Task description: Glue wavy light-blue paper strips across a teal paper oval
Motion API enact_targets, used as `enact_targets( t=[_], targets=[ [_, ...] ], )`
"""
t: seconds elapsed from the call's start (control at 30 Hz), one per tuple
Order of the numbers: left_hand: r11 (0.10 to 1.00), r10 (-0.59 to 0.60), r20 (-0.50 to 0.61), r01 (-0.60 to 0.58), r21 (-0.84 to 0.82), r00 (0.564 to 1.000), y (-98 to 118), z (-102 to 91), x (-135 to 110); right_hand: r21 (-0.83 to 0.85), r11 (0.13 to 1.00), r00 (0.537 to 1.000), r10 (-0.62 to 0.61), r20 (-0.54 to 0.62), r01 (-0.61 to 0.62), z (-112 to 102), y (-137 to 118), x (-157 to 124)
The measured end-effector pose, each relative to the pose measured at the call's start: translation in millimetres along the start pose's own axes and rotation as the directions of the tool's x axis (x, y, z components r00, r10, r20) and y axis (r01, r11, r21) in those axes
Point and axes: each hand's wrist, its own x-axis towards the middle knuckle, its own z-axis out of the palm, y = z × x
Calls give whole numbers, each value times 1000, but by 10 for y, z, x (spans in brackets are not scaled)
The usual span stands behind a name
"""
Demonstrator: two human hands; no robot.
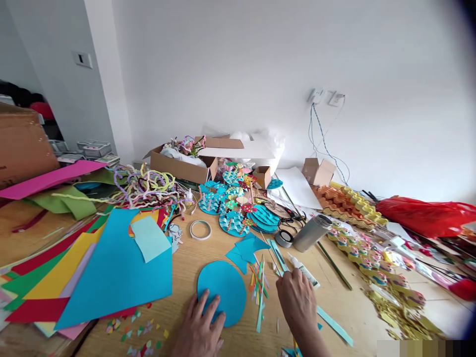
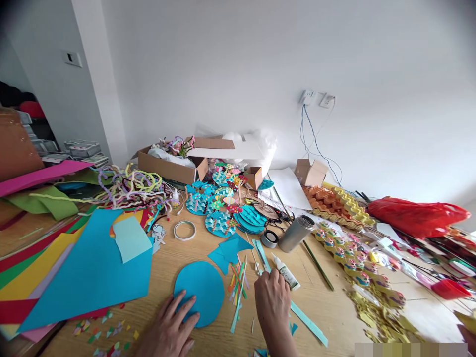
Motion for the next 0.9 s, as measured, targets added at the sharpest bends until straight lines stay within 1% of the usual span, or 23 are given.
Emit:
enact_targets(
  t=[0.1, 0.2, 0.27, 0.33, 0.43, 0.47, 0.5, 0.63, 0.7, 0.8, 0.9],
  targets=[
    [1000, -7, 7, 7, -12, 1000, 9, 15, -8, -20, 1000, 997, -5, -72, 4, -107, 110, -21],
    [1000, -10, 16, 10, -14, 1000, 13, 15, -17, -32, 999, 991, 30, -132, -35, -216, 203, -28],
    [1000, -4, 7, 4, -3, 1000, 10, 14, -22, 0, 999, 985, 49, -168, -49, -291, 204, -16],
    [1000, 8, -5, -8, 6, 1000, 5, 17, -24, 85, 996, 981, 9, -192, 7, -370, 116, 12],
    [1000, 19, -14, -19, 3, 1000, 0, 28, -22, 214, 956, 969, -162, -188, 201, -476, -203, 99],
    [1000, 20, -16, -20, 3, 1000, -1, 34, -20, 227, 939, 959, -224, -171, 260, -500, -348, 147],
    [1000, 20, -18, -20, 5, 1000, -1, 40, -17, 233, 928, 953, -262, -150, 291, -512, -501, 208],
    [999, 24, -42, -22, 36, 999, -10, 97, -7, 239, 910, 938, -346, -18, 340, -452, -1070, 554],
    [996, 43, -88, -36, 82, 995, -24, 158, -8, 243, 905, 934, -356, -12, 348, -384, -1269, 748],
    [984, 71, -193, -37, 176, 979, -51, 273, -23, 256, 894, 928, -371, -33, 367, -301, -1453, 988],
    [974, 98, -244, -43, 223, 965, -64, 351, -33, 280, 880, 921, -386, -51, 384, -274, -1550, 1141]
  ],
)
